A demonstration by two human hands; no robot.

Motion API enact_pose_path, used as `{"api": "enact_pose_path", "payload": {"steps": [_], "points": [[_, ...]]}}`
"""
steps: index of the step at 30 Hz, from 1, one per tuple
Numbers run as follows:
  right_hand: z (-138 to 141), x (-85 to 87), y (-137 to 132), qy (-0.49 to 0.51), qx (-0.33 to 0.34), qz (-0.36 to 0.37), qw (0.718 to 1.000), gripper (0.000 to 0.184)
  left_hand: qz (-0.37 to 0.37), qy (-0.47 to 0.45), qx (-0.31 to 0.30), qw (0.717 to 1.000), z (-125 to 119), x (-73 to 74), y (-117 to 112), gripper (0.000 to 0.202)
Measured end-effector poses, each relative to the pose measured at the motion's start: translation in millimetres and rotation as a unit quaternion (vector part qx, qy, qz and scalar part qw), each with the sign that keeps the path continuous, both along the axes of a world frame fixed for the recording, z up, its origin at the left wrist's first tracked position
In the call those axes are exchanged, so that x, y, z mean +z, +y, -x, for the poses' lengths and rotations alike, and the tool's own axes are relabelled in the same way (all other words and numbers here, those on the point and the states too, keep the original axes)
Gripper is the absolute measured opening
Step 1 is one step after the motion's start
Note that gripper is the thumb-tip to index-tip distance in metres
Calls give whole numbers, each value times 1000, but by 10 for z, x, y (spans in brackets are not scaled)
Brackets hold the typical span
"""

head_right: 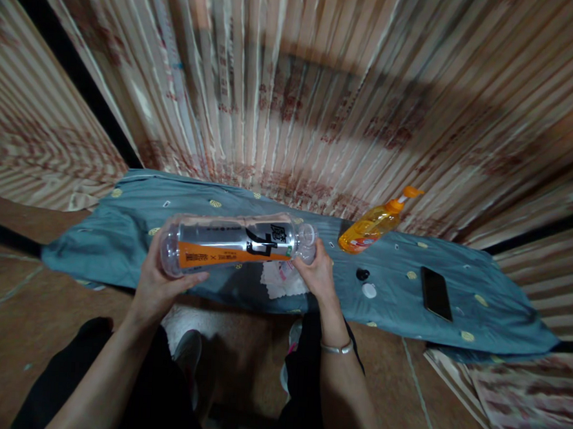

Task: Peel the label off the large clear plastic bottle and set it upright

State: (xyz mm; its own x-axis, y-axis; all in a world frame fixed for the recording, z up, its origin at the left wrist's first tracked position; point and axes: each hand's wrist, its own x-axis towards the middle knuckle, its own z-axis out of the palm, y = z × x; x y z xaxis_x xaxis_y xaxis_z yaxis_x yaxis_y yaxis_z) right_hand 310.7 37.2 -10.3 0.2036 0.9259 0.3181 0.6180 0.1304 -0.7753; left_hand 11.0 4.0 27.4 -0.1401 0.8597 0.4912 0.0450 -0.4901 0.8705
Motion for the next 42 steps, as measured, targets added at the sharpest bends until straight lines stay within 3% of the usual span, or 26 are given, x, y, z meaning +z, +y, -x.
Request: {"api": "enact_pose_path", "payload": {"steps": [42], "points": [[8,12,-4,8,1,-1,1000,48,-1,-5,-3,1000,-7,9,-3,92]]}}
